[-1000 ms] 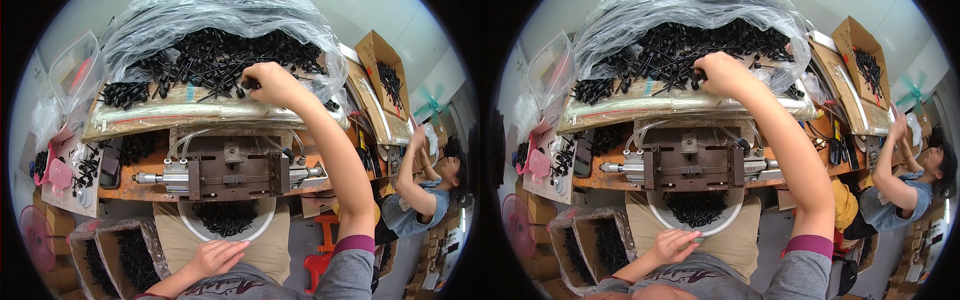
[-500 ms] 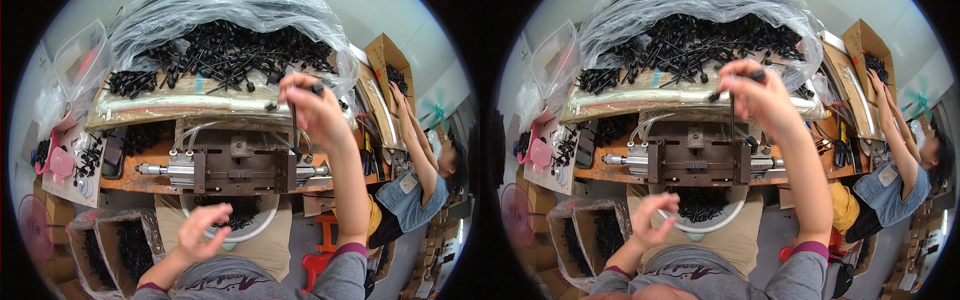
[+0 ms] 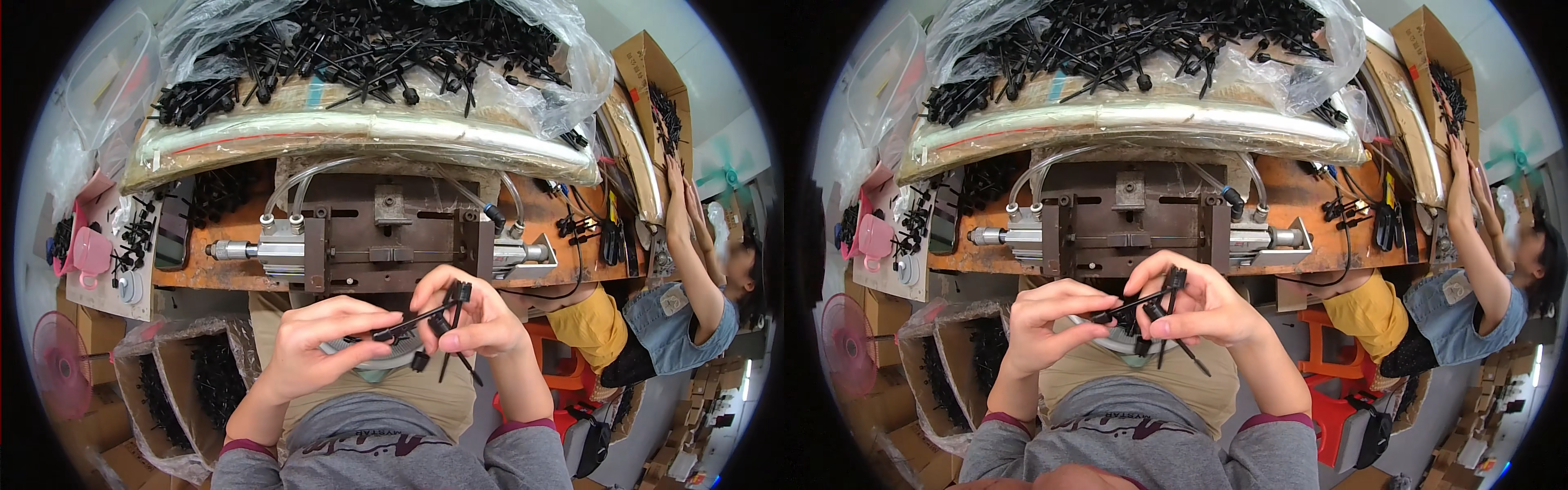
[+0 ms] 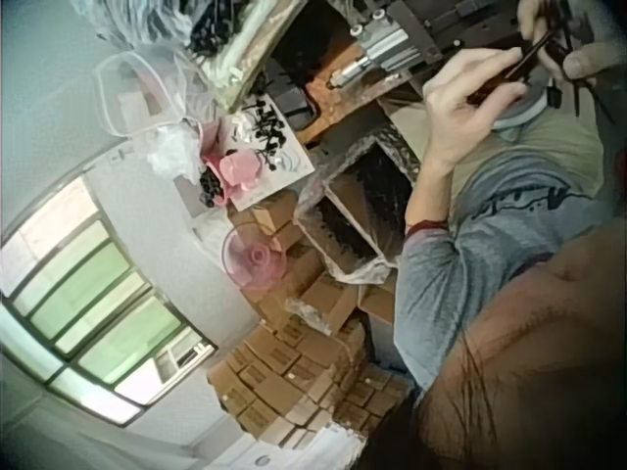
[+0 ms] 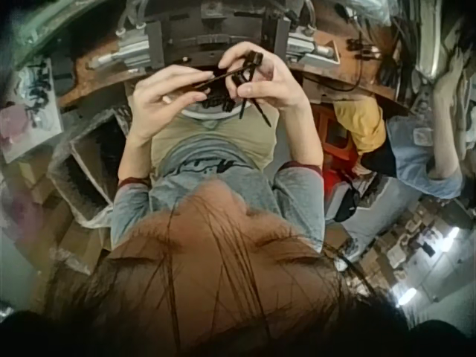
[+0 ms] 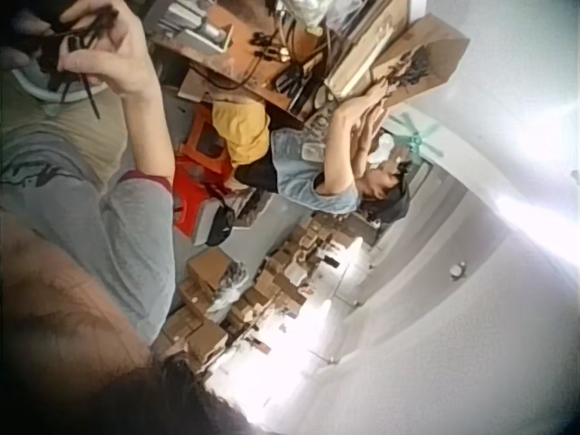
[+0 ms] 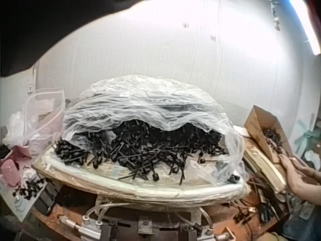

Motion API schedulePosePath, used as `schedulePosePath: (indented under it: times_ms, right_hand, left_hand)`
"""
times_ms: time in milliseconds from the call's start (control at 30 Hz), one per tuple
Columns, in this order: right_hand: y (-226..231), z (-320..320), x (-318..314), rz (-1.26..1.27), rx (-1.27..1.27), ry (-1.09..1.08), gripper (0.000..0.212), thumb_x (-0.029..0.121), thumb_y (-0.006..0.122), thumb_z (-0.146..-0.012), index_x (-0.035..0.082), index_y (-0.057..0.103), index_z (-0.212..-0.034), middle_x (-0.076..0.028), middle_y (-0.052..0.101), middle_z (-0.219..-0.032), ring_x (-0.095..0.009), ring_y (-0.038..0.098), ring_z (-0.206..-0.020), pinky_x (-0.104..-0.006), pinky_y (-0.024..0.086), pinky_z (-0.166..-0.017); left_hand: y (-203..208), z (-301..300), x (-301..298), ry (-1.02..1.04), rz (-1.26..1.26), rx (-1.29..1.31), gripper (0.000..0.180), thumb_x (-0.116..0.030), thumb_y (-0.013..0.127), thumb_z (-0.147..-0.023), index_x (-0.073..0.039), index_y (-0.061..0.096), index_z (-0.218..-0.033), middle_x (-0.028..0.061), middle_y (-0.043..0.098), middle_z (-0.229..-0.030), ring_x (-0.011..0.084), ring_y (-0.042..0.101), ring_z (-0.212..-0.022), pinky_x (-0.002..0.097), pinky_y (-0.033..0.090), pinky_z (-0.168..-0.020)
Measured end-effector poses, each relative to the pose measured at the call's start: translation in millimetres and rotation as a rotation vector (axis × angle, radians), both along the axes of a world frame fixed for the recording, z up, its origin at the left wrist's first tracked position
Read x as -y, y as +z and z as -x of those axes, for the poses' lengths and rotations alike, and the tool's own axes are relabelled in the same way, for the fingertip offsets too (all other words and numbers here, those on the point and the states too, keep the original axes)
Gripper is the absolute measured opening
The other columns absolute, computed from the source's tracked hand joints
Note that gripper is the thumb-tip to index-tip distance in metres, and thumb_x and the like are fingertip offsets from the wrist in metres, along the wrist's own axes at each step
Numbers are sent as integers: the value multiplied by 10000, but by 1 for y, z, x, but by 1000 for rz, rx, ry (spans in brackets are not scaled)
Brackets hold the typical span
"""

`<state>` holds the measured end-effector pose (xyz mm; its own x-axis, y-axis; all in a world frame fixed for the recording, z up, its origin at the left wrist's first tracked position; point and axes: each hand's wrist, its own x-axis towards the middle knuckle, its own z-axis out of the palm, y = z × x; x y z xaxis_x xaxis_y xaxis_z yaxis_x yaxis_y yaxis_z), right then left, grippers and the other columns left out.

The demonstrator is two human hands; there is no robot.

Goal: The recorder uses a pneumatic press to secure connectors or clips onto black wire components.

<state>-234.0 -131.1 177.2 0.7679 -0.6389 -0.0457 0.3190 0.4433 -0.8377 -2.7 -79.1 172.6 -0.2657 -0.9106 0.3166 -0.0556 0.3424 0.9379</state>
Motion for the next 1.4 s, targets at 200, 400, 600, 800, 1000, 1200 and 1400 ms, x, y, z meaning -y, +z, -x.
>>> schedulePosePath:
  times_ms: [200,400,600,800,1000,1200,1400]
  right_hand:
    - [2,21,-6,-17,-7,-309,480,55,657,-816,-65,485,-1248,-120,629,-869,-26,478,-520,-139,379,-449]
    - [4,19,-19,119,15,-629,282,-54,653,-804,-43,520,-1052,-174,614,-893,-120,550,-560,-217,470,-467]
    - [9,18,-30,263,-86,-746,263,-107,672,-767,-33,506,-957,-203,611,-892,-185,622,-623,-266,531,-499]
    - [10,14,-36,328,-82,-837,231,-95,658,-786,-38,514,-957,-219,600,-955,-202,636,-654,-287,549,-554]
    - [3,3,-38,548,-256,-1010,196,-98,620,-818,-42,521,-977,-209,593,-1009,-202,650,-708,-290,565,-624]
    - [-15,-6,-39,912,-492,-1061,297,-139,724,-722,-62,637,-996,-213,678,-981,-264,695,-877,-327,589,-768]
    - [-27,-21,-43,1184,-568,-1049,295,-121,724,-733,-79,640,-1013,-235,679,-1004,-297,702,-889,-348,595,-731]
  left_hand:
    - [-3,-5,-3,52,178,95,286,-15,793,-688,-12,721,-965,126,680,-1021,190,670,-797,276,555,-671]
    - [-33,21,2,294,396,442,303,-20,777,-670,8,676,-955,181,621,-1206,202,666,-770,293,533,-664]
    - [-39,30,9,305,499,739,281,-71,750,-682,-7,677,-946,135,640,-1201,185,640,-687,272,497,-619]
    - [-34,30,17,310,497,770,266,-74,754,-680,-8,682,-927,127,646,-1194,175,618,-634,265,483,-596]
    - [-33,33,16,317,448,784,247,-88,760,-682,-30,689,-911,114,652,-1186,164,619,-614,261,478,-578]
    - [-30,33,16,312,412,803,264,-107,771,-683,-43,688,-925,100,660,-1172,150,618,-595,254,473,-562]
    - [-20,43,3,316,389,357,350,-126,837,-639,-32,670,-932,108,688,-999,156,648,-659,263,514,-592]
